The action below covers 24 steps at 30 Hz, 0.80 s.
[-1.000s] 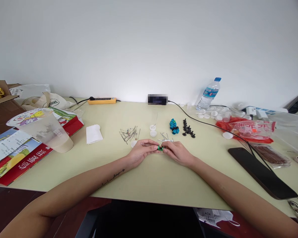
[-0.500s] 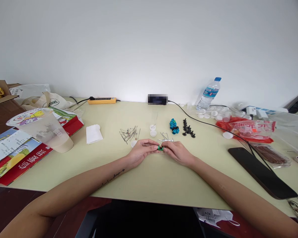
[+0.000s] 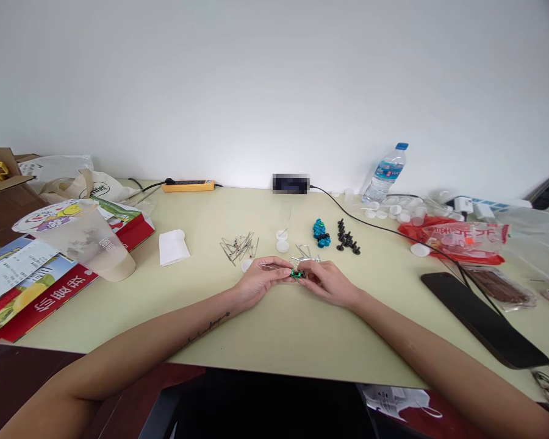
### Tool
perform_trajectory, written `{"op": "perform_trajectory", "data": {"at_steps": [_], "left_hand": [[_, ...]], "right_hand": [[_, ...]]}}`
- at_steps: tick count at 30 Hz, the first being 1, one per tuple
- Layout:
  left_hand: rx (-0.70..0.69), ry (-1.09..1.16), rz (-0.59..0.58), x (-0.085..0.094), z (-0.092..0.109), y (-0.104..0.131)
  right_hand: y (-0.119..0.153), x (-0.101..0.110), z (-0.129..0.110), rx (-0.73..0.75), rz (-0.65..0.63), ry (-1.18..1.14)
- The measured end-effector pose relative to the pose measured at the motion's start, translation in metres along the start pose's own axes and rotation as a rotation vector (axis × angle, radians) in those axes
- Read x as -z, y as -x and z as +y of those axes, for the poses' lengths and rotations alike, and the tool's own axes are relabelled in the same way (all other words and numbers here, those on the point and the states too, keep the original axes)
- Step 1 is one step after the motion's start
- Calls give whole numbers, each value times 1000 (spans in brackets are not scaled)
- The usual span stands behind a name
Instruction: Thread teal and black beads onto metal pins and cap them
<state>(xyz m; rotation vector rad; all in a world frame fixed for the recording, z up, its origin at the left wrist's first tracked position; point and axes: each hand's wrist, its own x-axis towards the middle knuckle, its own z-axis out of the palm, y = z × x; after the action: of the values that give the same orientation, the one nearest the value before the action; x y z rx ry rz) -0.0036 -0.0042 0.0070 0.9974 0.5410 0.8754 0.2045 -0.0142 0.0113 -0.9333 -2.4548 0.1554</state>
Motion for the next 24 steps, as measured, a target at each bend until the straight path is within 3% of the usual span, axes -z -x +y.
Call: {"op": "perform_trajectory", "data": {"at_steps": [24], "left_hand": [[4, 10, -4, -1, 1, 0]], "right_hand": [[0, 2, -1, 9, -9, -21]]}}
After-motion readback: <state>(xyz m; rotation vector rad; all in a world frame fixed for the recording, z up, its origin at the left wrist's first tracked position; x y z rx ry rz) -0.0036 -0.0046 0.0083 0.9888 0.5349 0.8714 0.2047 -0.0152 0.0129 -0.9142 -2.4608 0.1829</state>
